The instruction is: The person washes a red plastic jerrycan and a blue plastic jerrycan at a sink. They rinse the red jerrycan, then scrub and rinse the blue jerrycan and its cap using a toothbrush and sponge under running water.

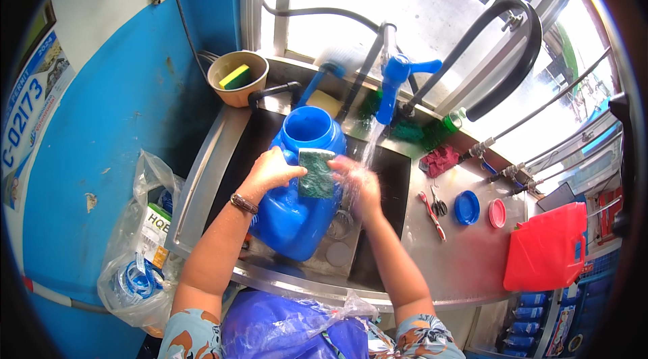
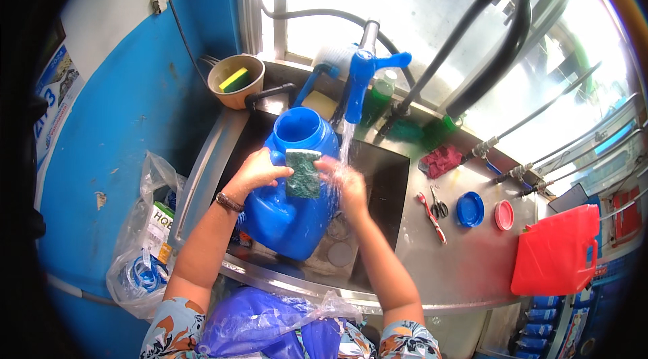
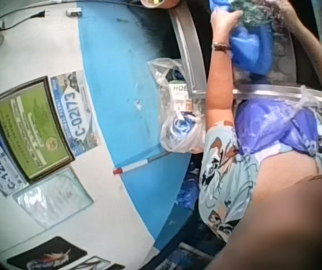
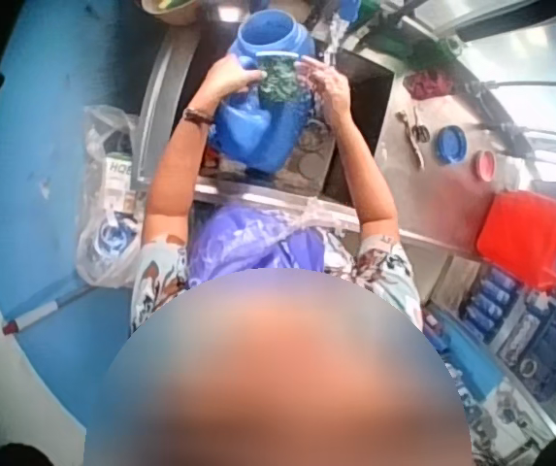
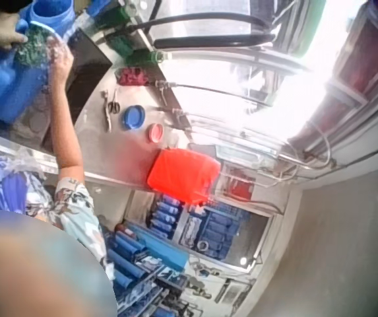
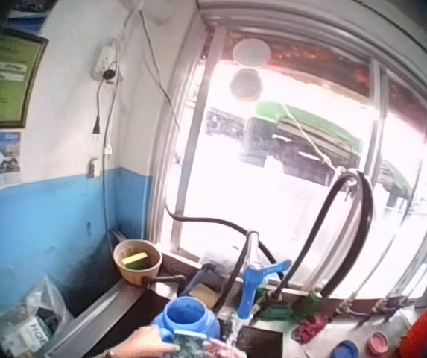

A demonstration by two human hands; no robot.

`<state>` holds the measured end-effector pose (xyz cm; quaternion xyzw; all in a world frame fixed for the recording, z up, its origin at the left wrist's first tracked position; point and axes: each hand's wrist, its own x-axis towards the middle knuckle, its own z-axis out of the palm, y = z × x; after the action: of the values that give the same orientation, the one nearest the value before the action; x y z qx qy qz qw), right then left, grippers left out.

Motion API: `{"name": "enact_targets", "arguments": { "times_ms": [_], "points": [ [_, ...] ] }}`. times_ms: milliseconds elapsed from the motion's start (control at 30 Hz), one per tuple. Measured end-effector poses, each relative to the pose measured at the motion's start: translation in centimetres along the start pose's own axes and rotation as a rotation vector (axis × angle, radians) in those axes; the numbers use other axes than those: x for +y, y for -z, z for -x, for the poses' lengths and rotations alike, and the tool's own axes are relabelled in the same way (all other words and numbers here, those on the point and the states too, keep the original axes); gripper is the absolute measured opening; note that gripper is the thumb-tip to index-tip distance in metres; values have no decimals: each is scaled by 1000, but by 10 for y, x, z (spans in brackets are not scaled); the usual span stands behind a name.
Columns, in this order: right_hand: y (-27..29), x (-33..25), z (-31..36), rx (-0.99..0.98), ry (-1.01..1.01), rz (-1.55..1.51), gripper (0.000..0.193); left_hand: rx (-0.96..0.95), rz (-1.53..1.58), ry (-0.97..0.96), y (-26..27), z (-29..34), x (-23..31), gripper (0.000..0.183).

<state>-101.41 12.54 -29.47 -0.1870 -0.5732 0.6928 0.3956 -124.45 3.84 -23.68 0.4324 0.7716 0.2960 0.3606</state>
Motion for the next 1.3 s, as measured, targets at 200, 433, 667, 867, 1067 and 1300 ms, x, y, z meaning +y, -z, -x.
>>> {"name": "enact_targets", "arguments": {
  "times_ms": [200, 433, 667, 867, 1067, 1300],
  "points": [
    [136, 59, -178, 766, -177, 761, 86, 35, 230, 94, 2, 4, -8, 47],
    [139, 78, -198, 836, 366, 947, 59, 29, 255, 151, 13, 15, -16, 56],
    [28, -44, -95, 223, 841, 1396, 33, -4, 348, 184, 16, 11, -13, 60],
    [12, -85, -76, 115, 929, 1609, 35, -50, 394, 169, 9, 8, 2, 51],
    [72, -14, -98, 174, 549, 1033, 44, -52, 414, 137, 1, 13, 1, 54],
    [157, 98, -199, 776, 263, 1046, 71, -8, 363, 120, -2, 15, 0, 57]
  ]
}}
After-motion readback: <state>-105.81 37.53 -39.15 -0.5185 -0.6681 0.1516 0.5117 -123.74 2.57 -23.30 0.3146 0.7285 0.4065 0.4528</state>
